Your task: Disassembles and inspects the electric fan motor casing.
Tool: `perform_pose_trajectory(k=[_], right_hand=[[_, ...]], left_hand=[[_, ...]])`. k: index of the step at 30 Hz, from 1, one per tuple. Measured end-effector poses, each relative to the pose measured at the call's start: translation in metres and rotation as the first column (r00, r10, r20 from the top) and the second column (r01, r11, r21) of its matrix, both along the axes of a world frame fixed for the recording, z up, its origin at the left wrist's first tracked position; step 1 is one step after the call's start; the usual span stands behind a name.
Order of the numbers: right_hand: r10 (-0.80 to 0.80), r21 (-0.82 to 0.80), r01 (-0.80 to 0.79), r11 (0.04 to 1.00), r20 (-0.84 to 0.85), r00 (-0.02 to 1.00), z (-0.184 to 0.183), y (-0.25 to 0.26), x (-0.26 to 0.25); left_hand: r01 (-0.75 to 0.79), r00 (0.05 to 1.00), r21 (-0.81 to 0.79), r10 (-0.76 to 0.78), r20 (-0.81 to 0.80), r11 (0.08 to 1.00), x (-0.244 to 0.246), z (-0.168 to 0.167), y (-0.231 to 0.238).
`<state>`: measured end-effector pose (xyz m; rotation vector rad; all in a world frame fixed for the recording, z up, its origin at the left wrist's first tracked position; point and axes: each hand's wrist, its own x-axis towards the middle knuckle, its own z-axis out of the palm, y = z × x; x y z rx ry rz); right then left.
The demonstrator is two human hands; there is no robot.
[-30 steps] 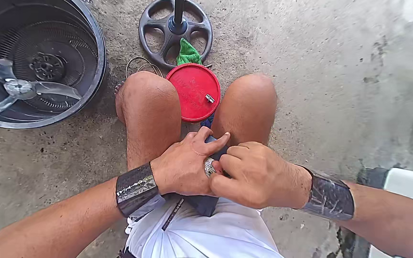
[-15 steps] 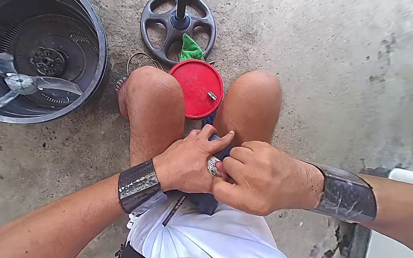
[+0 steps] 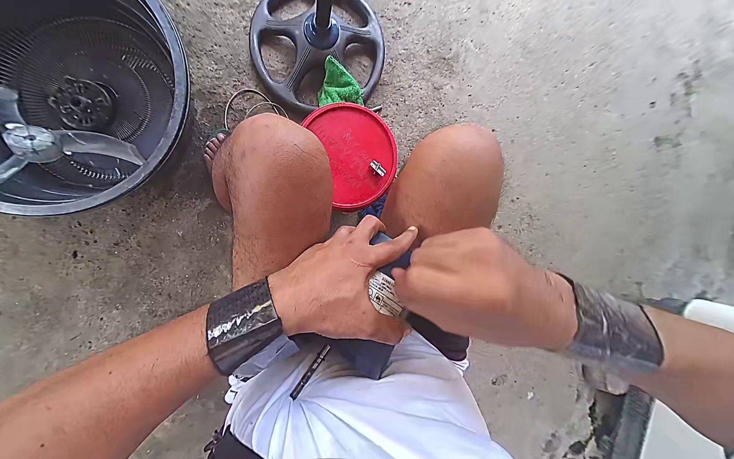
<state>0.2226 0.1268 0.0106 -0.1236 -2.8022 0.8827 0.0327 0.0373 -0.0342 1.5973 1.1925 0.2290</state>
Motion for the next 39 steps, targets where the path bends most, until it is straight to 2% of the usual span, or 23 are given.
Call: perform_pose_trajectory(k=[2,3,4,6,8,9,10,12,13,14,16,18,19,22,23,26,27,29,30,32,36,38,39], right_hand=[[-0.121,-0.257,0.120,0.959,0.011,0.993,-0.013,0.010,0.003],[-0.140,-0.274,0.138,0.952,0.009,0.990,-0.016,0.009,0.004],[-0.124,-0.195,0.122,0.973,0.003,0.992,-0.014,0.004,0.005],[0.014,0.097,-0.011,0.995,-0.030,0.999,-0.003,-0.007,0.000],[0.090,0.206,-0.087,0.975,-0.003,0.996,0.007,-0.015,-0.001],[0.074,0.165,-0.073,0.984,0.001,0.997,0.007,-0.007,-0.003],[0.015,0.042,-0.015,0.999,0.011,1.000,0.004,-0.001,-0.003],[-0.103,-0.237,0.110,0.965,0.039,0.994,-0.007,0.013,-0.001],[-0.136,-0.291,0.143,0.946,0.043,0.990,-0.011,0.012,0.000],[-0.135,-0.261,0.141,0.955,0.040,0.990,-0.010,0.006,0.002],[-0.013,0.034,0.013,0.999,-0.005,1.000,-0.001,-0.002,-0.004],[0.085,0.198,-0.086,0.976,0.013,0.996,0.010,-0.017,-0.004],[0.088,0.191,-0.091,0.977,0.022,0.996,0.010,-0.011,-0.007],[-0.057,-0.089,0.062,0.994,0.057,0.997,-0.003,0.006,-0.010],[-0.065,-0.082,0.069,0.994,0.050,0.997,-0.006,0.006,-0.012],[0.035,0.174,-0.039,0.984,0.026,0.999,0.007,-0.010,-0.015],[0.039,0.158,-0.044,0.986,0.034,0.999,0.008,-0.009,-0.015],[-0.015,0.003,0.015,1.000,0.047,0.999,0.001,0.003,-0.018],[-0.033,-0.022,0.034,0.999,0.049,0.998,0.000,0.004,-0.019],[0.025,0.092,-0.031,0.995,0.056,0.998,0.006,-0.005,-0.018],[-0.007,-0.007,0.008,1.000,0.092,0.996,0.003,0.005,-0.017],[0.047,0.084,-0.052,0.995,0.066,0.997,0.008,-0.001,-0.017],[0.049,0.071,-0.054,0.996,0.071,0.996,0.008,-0.003,-0.014]], left_hand=[[-0.016,1.000,0.007,0.016,-0.006,1.000,-0.001,-0.002,0.001],[-0.014,1.000,-0.003,0.014,-0.010,1.000,0.000,-0.002,0.001],[-0.008,1.000,-0.016,0.008,-0.011,1.000,0.000,-0.002,0.000],[-0.002,1.000,0.000,0.002,-0.006,1.000,-0.001,-0.003,0.001],[0.011,1.000,0.005,-0.011,0.010,1.000,0.001,-0.001,-0.004],[-0.001,1.000,0.012,0.000,0.009,1.000,-0.001,-0.001,-0.001],[-0.006,1.000,0.008,0.006,0.005,1.000,-0.001,-0.001,-0.001],[-0.037,0.999,0.028,0.037,0.002,0.999,-0.001,-0.003,0.000],[-0.035,0.999,0.024,0.035,-0.006,0.999,-0.001,-0.004,-0.002],[-0.027,1.000,0.013,0.027,-0.007,1.000,0.001,-0.003,-0.004],[-0.014,1.000,0.016,0.014,-0.007,1.000,-0.003,-0.003,0.001],[-0.002,1.000,0.006,0.002,0.020,1.000,0.001,-0.003,-0.006],[-0.011,1.000,0.018,0.010,0.015,1.000,-0.001,-0.002,-0.003],[-0.061,0.998,0.018,0.061,0.003,0.998,0.000,-0.006,-0.003],[-0.060,0.998,0.019,0.060,-0.005,0.998,-0.001,-0.007,-0.002],[-0.022,1.000,0.035,0.022,0.010,0.999,0.000,-0.007,-0.001],[-0.018,1.000,0.033,0.018,0.014,0.999,0.000,-0.006,-0.003],[-0.055,0.998,0.040,0.055,0.013,0.998,-0.001,-0.008,-0.006],[-0.055,0.999,0.037,0.054,0.003,0.998,-0.002,-0.007,-0.004],[-0.026,1.000,0.019,0.026,0.010,0.999,-0.003,-0.003,-0.002],[-0.041,0.999,0.025,0.042,-0.014,0.999,0.000,-0.006,-0.004],[-0.017,1.000,0.024,0.017,-0.008,1.000,-0.003,-0.003,-0.001],[-0.017,1.000,0.001,0.017,-0.008,1.000,-0.001,-0.002,-0.005]])
